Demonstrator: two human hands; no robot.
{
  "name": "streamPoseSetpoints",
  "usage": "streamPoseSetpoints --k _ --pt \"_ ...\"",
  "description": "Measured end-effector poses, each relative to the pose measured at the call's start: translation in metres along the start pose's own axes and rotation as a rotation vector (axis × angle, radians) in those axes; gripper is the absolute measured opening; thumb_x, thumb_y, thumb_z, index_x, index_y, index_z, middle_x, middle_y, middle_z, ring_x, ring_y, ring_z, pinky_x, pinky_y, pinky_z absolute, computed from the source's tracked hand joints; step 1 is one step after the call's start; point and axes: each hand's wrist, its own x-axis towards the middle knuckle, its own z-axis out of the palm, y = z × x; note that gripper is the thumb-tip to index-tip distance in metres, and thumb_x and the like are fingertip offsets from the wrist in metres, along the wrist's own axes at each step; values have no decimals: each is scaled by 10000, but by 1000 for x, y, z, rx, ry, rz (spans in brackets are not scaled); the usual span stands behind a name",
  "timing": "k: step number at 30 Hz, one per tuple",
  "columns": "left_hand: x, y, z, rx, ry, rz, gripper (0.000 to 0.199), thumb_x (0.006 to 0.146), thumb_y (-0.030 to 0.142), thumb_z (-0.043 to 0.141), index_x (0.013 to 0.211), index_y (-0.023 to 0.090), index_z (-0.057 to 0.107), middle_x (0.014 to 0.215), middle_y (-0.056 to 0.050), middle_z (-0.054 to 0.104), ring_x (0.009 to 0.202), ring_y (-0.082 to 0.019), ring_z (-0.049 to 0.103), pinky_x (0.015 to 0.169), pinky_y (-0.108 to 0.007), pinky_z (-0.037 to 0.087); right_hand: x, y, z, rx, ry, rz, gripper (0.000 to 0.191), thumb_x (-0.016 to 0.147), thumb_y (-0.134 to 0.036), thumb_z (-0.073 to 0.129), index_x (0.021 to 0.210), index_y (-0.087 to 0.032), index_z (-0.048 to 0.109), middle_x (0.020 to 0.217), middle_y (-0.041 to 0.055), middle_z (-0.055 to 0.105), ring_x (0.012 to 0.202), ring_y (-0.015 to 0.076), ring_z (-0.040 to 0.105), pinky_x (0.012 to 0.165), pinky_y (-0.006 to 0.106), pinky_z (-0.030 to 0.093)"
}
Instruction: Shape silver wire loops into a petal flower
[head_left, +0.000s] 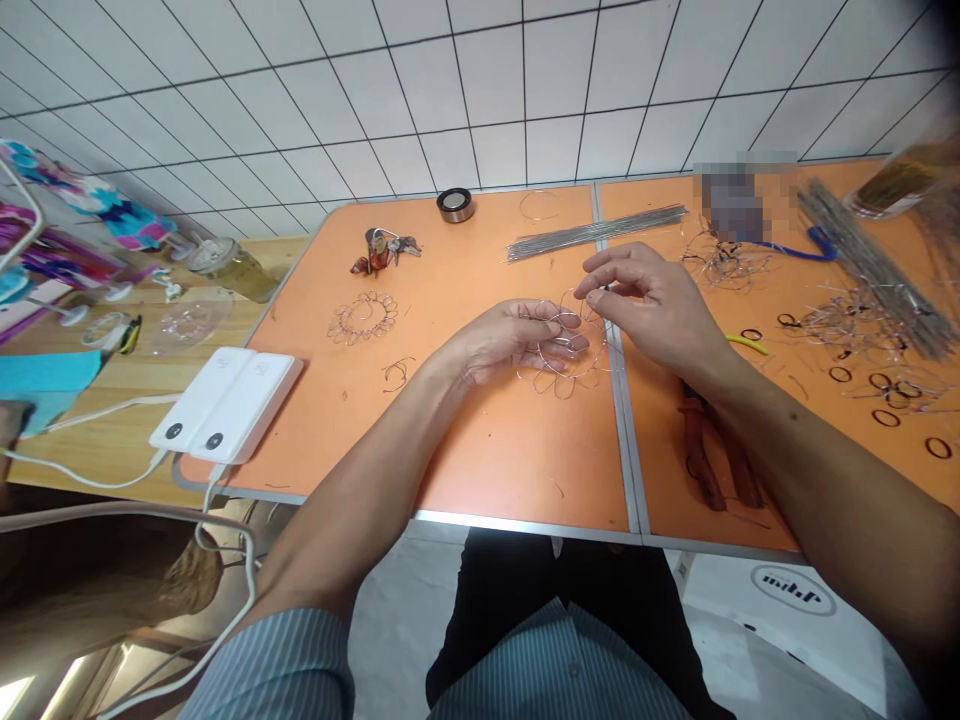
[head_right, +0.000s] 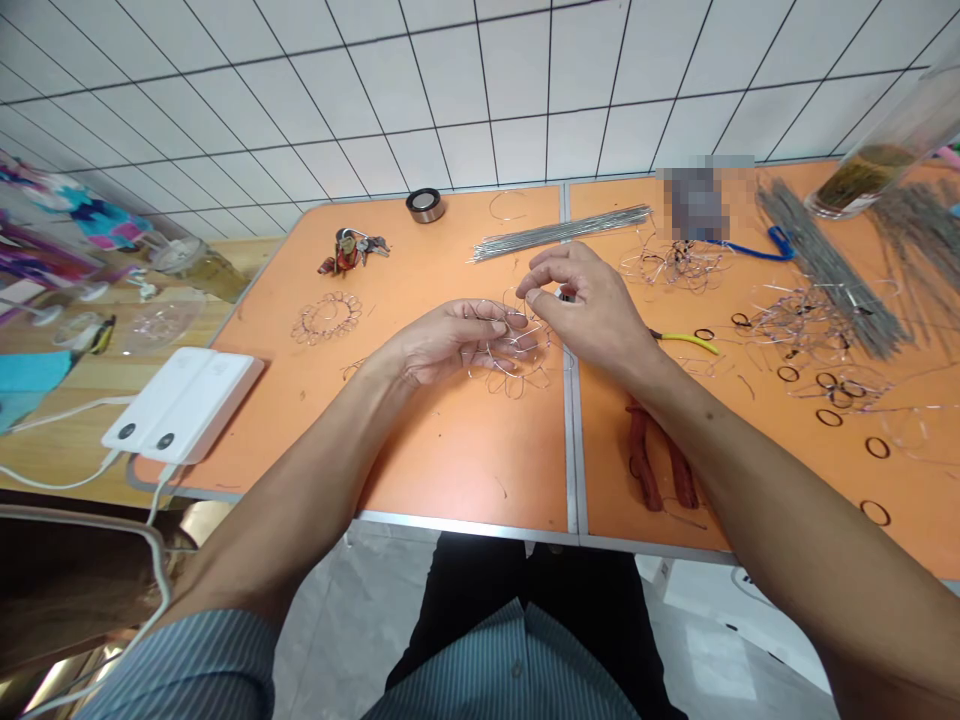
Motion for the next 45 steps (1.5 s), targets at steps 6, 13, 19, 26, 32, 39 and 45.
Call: streamPoseSetpoints --k 6,13,19,26,32,39,45 --pt "-3 4 3 -19 19 -29 146 1038 86 787 1118 119 904 1147 -198 934 1059 -297 934 956 -426 754 -1 1 0 -2 -14 4 204 923 -169 768 940 -306 918 1379 75 860 1236 339 806 1116 580 648" --pt "-4 3 3 -29 11 -22 126 1028 88 805 1103 112 903 1146 -209 930 1042 -305 932 949 -440 750 -1 -1 1 -3 -14 21 207 919 -152 779 948 -307 914 1359 75 859 1239 339 799 1094 568 647" --pt "-3 2 2 -18 -10 -15 137 1017 90 825 1120 114 912 1166 -202 933 1029 -289 925 980 -443 740 1 -1 0 0 -8 49 154 956 -206 791 932 -314 898 1315 73 874 1265 345 803 1061 550 650" --pt "-2 -1 0 -1 -36 -11 135 1004 128 852 1127 122 907 1161 -203 932 1044 -297 922 954 -436 734 1 -1 0 23 -3 26 121 967 -251 806 906 -329 875 1296 69 889 1264 359 804 1052 581 667" --pt "-5 2 3 22 -76 -31 170 967 105 866 1132 121 901 1206 -209 935 1099 -303 925 1006 -448 731 1 6 4 -6 49 39 93 961 -254 834 907 -330 837 1261 68 890 1235 352 807 1058 584 681" --pt "-5 5 2 -29 -136 -67 272 957 27 754 1166 114 904 1245 -214 938 1141 -297 921 1127 -534 723 2 11 3 -19 71 52 172 932 -192 822 1023 -328 874 1250 86 889 1252 371 817 1061 610 679" --pt "-6 6 0 -70 -93 -65 278 1005 48 713 1192 108 909 1246 -228 936 1126 -301 930 1108 -508 739 0 3 0 -26 100 -1 183 943 -182 828 1007 -351 862 1322 69 872 1343 377 793 1120 625 676"
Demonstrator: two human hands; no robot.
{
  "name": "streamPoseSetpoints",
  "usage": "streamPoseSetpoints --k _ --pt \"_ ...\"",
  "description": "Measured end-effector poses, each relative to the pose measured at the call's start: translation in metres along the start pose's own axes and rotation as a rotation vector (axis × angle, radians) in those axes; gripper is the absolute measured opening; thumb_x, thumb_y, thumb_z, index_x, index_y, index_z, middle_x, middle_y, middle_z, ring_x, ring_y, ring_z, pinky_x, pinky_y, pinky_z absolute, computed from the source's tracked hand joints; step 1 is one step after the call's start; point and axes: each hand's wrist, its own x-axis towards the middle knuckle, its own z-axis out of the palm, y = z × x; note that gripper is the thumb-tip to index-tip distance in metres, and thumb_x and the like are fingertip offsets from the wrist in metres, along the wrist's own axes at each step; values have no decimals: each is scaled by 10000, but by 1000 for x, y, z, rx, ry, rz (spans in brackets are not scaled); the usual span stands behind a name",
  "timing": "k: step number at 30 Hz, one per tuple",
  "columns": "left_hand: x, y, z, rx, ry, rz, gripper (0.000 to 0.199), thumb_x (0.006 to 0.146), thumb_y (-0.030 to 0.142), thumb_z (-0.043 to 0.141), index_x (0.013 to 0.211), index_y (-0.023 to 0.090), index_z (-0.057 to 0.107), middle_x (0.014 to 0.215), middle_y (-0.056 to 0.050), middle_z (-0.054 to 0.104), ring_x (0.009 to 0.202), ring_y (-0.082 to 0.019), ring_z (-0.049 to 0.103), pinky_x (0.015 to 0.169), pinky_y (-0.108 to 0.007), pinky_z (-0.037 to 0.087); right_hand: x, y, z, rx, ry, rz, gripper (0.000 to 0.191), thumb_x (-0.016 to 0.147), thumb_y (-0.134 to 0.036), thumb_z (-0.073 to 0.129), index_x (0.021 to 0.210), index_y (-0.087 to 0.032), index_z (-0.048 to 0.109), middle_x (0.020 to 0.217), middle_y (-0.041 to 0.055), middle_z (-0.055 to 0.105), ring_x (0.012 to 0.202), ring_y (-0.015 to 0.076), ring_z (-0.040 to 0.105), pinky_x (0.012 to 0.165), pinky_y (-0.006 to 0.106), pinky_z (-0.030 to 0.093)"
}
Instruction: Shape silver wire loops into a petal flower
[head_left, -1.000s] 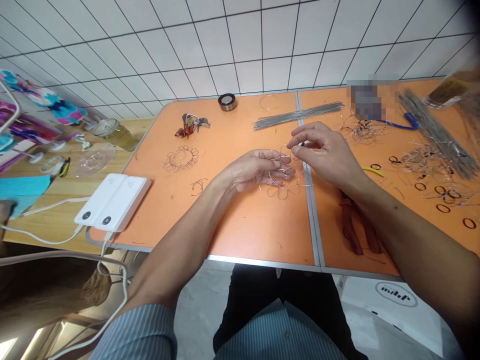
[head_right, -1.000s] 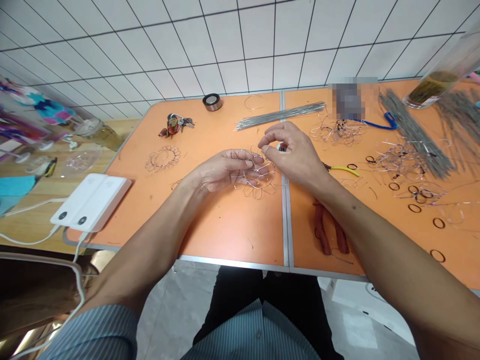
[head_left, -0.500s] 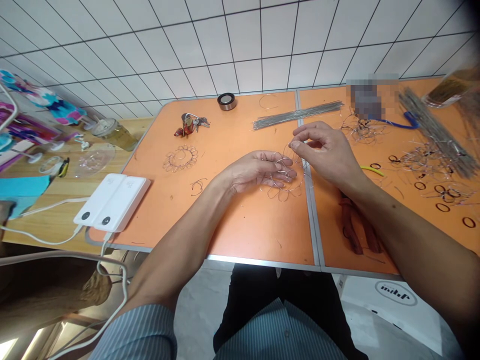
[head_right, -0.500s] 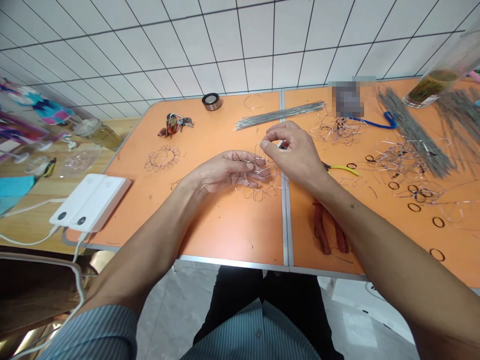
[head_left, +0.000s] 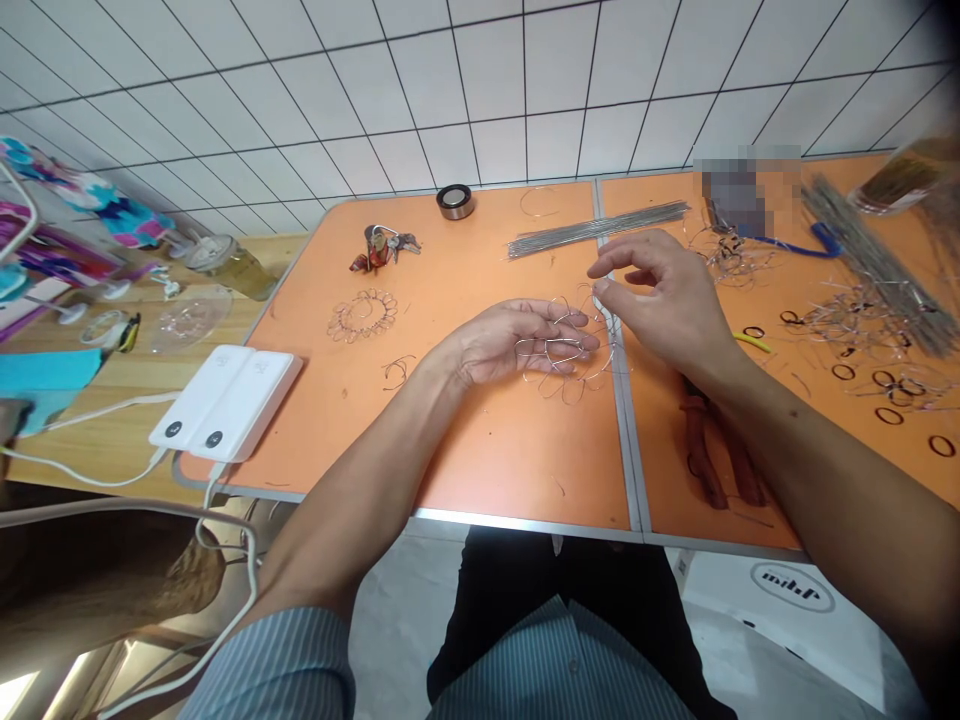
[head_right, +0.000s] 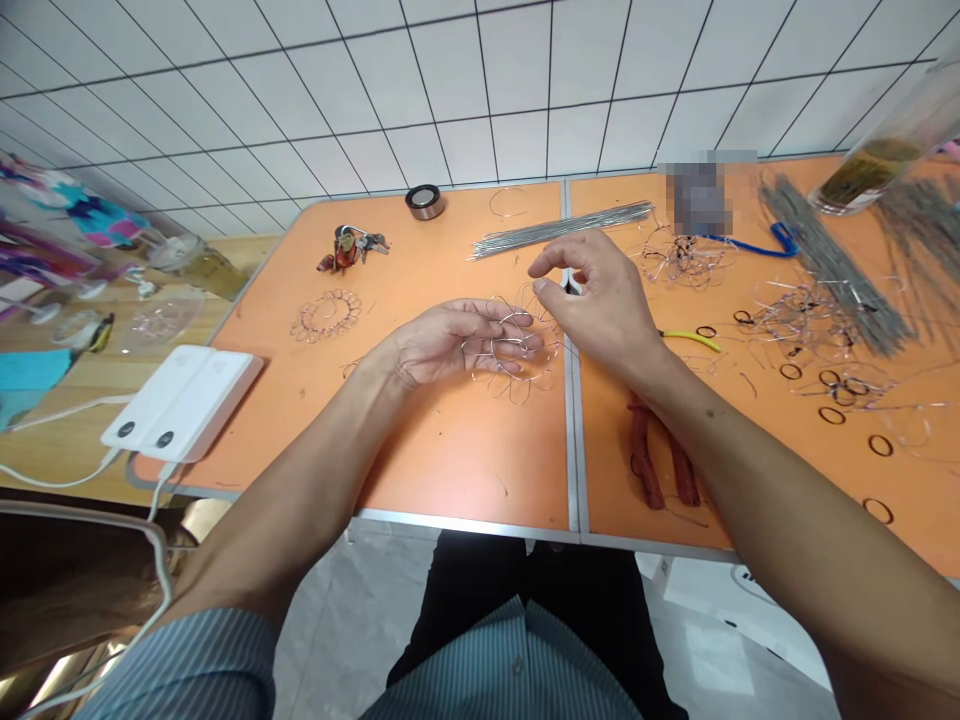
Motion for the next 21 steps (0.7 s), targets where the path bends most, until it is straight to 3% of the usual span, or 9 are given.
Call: streamPoseSetpoints --k 6,12,17,21 --pt "2 1 -1 -75 9 -2 244 1011 33 703 1160 101 884 1238 -231 933 1120 -317 938 1107 -521 746 -2 -3 0 4 -55 -83 204 912 -147 803 934 -341 862 1328 72 864 1343 386 799 1142 628 648" --pt "5 0 -5 -69 -12 4 260 1010 67 706 1205 103 875 1274 -230 925 1125 -308 932 1243 -603 688 -5 -8 -2 -1 -111 -87 158 903 -201 807 943 -341 867 1352 71 862 1347 394 791 1092 600 661" --pt "6 -2 -6 -48 -33 6 273 998 103 710 1210 111 882 1290 -228 923 1131 -304 924 1146 -534 730 -6 -11 -2 -1 -116 -105 136 923 -228 815 965 -347 866 1339 70 874 1277 380 807 1115 601 646" --pt "6 -3 -5 -25 -65 -21 291 992 104 711 1230 111 880 1279 -235 924 1143 -311 918 1131 -542 732 -6 -9 0 -7 -124 -116 72 952 -291 829 971 -335 882 1327 77 873 1224 367 811 1023 561 645"
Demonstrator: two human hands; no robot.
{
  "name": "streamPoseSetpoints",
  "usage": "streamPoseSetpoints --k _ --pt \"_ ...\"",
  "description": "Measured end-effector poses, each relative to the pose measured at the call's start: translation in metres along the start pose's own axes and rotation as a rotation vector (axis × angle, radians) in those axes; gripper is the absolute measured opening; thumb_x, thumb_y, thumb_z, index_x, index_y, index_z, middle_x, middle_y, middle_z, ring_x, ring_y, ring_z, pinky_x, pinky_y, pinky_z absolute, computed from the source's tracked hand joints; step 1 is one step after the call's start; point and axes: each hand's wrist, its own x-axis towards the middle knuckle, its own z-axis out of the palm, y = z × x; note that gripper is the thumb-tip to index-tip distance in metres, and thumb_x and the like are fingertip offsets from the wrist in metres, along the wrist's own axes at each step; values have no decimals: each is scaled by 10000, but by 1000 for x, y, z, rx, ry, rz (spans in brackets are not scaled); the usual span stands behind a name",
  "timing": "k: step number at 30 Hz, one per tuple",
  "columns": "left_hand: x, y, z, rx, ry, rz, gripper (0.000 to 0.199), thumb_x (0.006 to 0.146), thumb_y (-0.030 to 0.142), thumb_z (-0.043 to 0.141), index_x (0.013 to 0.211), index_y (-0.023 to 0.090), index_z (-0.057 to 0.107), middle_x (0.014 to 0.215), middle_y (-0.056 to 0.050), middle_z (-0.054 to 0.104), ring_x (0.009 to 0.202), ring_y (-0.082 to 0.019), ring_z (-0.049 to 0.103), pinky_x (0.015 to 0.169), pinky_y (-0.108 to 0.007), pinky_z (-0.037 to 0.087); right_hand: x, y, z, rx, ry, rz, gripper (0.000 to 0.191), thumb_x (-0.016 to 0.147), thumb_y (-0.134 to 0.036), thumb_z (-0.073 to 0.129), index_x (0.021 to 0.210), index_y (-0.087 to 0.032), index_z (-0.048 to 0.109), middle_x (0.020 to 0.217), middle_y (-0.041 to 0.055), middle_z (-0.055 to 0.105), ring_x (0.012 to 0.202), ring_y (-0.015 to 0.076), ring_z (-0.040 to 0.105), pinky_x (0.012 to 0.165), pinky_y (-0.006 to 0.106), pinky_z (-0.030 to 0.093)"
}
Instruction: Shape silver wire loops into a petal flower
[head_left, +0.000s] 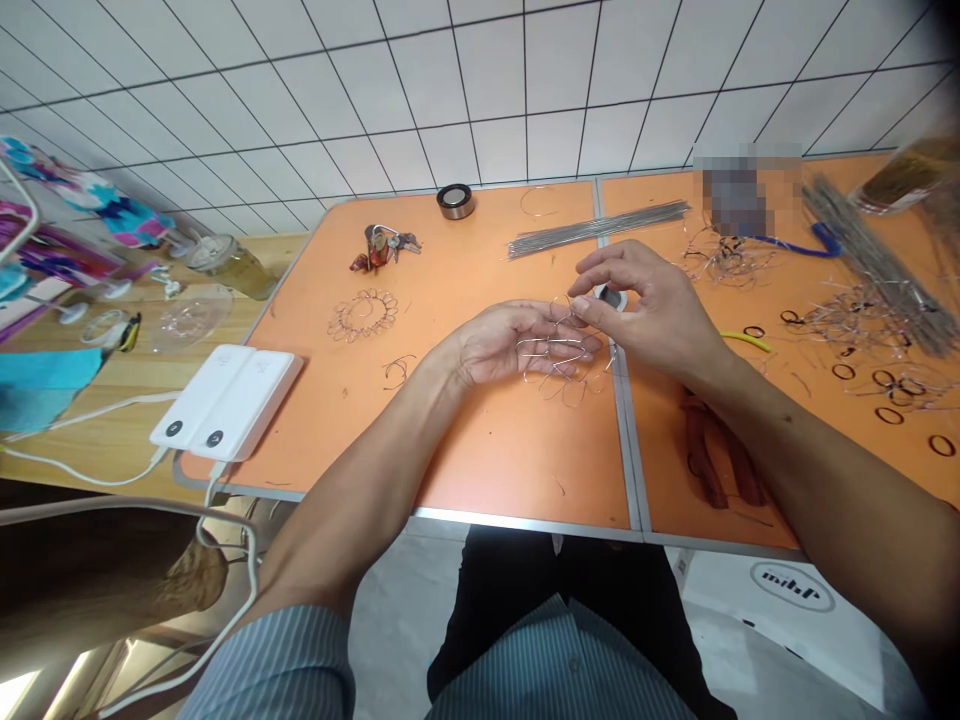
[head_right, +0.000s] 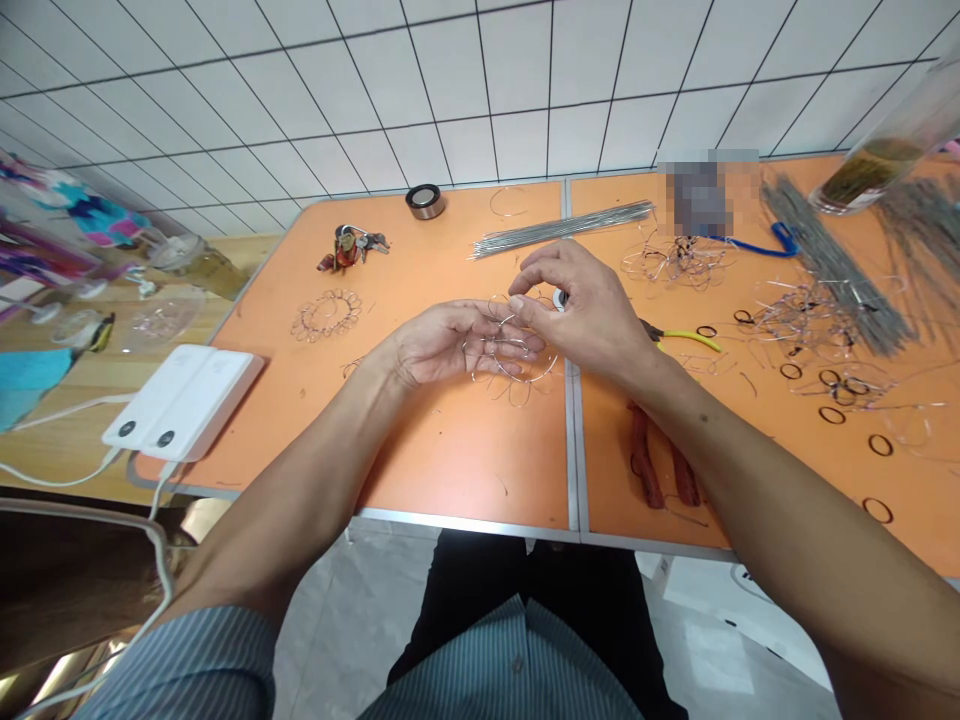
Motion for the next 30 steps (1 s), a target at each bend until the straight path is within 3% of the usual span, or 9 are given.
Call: streamPoseSetpoints --k 4,9,20,30 --pt "-1 -2 1 20 -33 -16 283 994 107 715 1225 96 878 1299 -257 917 1161 -321 914 1148 -551 722 0 3 3 -4 -8 -11 59 962 -341 841 916 -329 876 1317 68 874 1251 366 799 1050 559 640" --pt "-1 -3 2 19 -59 -18 306 976 110 718 1231 93 887 1307 -253 914 1172 -335 907 1097 -547 740 0 5 4 -22 -7 2 113 929 -276 830 825 -321 826 1300 54 876 1256 363 802 1148 590 625" --pt "-1 0 1 -28 -10 -25 338 958 132 707 1234 72 893 1284 -270 911 1190 -364 915 1057 -510 758 1 2 2 -16 9 20 137 920 -227 811 820 -320 807 1301 62 871 1282 377 809 1172 621 607" --pt "-4 2 7 26 -13 -15 310 964 94 707 1216 65 885 1264 -277 920 1166 -364 918 1023 -541 761 1 5 5 -10 17 40 121 937 -234 792 835 -287 828 1287 74 890 1177 350 818 1031 549 613"
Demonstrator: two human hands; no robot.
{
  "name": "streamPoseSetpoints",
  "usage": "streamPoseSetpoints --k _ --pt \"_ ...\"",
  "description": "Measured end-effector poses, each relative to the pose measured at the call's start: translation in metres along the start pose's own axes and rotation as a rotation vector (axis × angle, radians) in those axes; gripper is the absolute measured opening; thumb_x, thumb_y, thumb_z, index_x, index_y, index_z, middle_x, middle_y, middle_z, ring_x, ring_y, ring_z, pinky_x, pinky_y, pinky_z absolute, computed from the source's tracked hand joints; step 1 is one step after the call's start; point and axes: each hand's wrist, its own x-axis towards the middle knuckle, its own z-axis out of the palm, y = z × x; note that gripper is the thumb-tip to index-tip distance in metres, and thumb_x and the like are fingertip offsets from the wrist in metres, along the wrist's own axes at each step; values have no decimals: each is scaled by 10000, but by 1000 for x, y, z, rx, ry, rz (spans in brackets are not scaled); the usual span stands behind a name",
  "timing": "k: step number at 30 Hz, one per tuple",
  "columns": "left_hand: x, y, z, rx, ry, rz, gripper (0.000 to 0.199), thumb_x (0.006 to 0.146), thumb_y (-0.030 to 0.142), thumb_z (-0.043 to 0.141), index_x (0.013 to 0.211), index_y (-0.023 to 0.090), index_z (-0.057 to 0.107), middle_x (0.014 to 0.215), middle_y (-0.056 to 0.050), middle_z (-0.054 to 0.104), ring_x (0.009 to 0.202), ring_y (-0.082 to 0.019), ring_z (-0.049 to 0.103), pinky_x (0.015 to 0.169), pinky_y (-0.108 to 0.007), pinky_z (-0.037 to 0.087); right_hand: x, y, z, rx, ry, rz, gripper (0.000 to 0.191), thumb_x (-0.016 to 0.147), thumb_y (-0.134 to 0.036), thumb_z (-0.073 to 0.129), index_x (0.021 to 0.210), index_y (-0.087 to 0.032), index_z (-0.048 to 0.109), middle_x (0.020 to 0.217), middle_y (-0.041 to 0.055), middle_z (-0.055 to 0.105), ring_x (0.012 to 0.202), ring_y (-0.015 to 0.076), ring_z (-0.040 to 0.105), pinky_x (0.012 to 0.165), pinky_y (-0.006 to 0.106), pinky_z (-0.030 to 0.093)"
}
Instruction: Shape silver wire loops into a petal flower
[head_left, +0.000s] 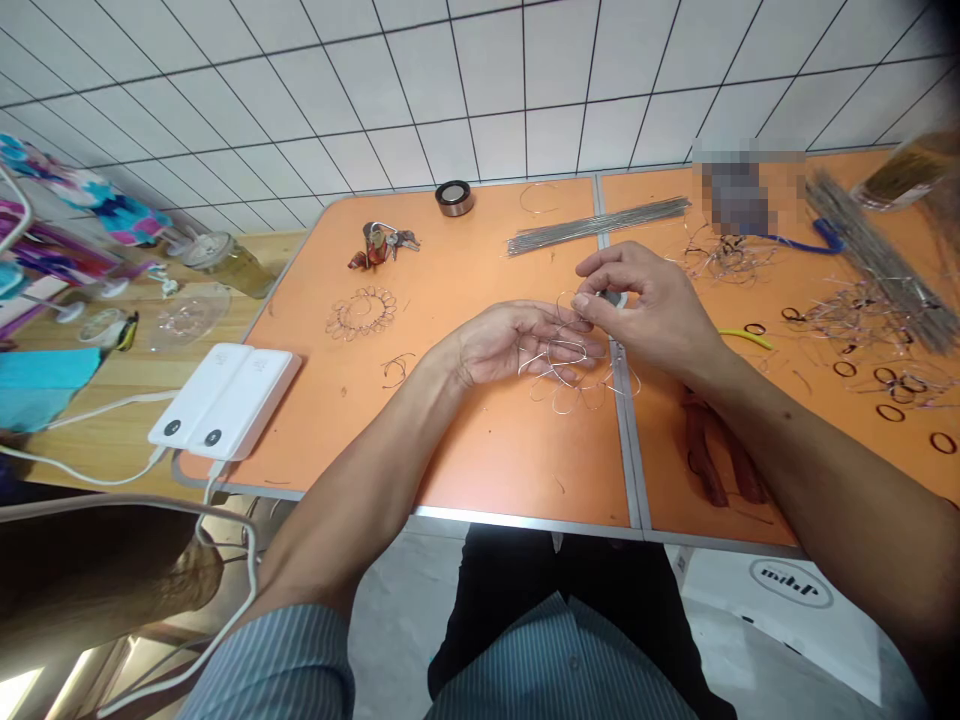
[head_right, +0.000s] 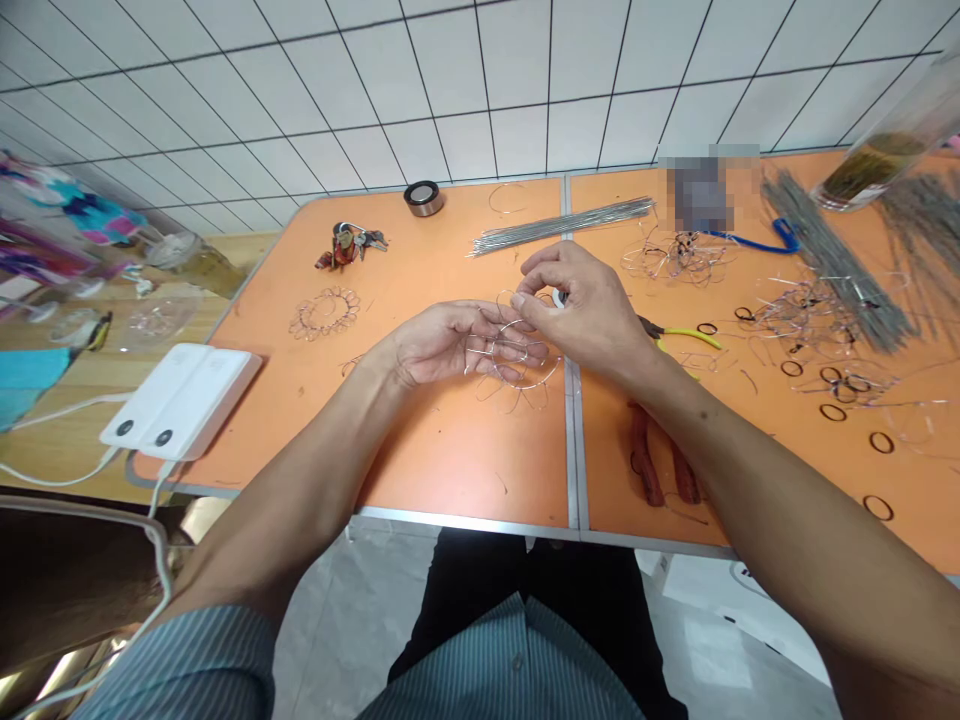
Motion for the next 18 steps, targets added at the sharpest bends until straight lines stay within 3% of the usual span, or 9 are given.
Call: streamPoseSetpoints --k 4,9,13,18 --pt "-1 0 1 8 5 -15 275 1006 66 705 1219 62 879 1283 -277 919 1162 -361 922 1073 -562 746 0 3 1 0 -16 -6 126 926 -221 796 818 -282 819 1284 78 885 1165 342 817 995 521 615" --pt "0 -3 3 16 68 3 166 1119 205 793 1164 83 896 1202 -263 924 1076 -326 925 1007 -491 746 1 1 0 7 -32 2 134 940 -213 810 827 -284 819 1273 68 888 1142 324 818 1013 515 624" --pt "-1 -3 4 14 89 38 188 1116 285 865 1150 106 911 1210 -241 928 1062 -305 925 1023 -453 728 5 -2 -7 33 1 45 140 997 -223 793 885 -292 840 1247 77 900 1152 324 827 1000 515 641" --pt "-2 -1 4 15 102 60 164 1098 267 880 1161 119 916 1247 -226 932 1096 -302 931 1013 -419 728 10 0 -16 37 63 132 130 1000 -219 789 948 -300 876 1182 74 914 1192 335 836 1018 509 680"
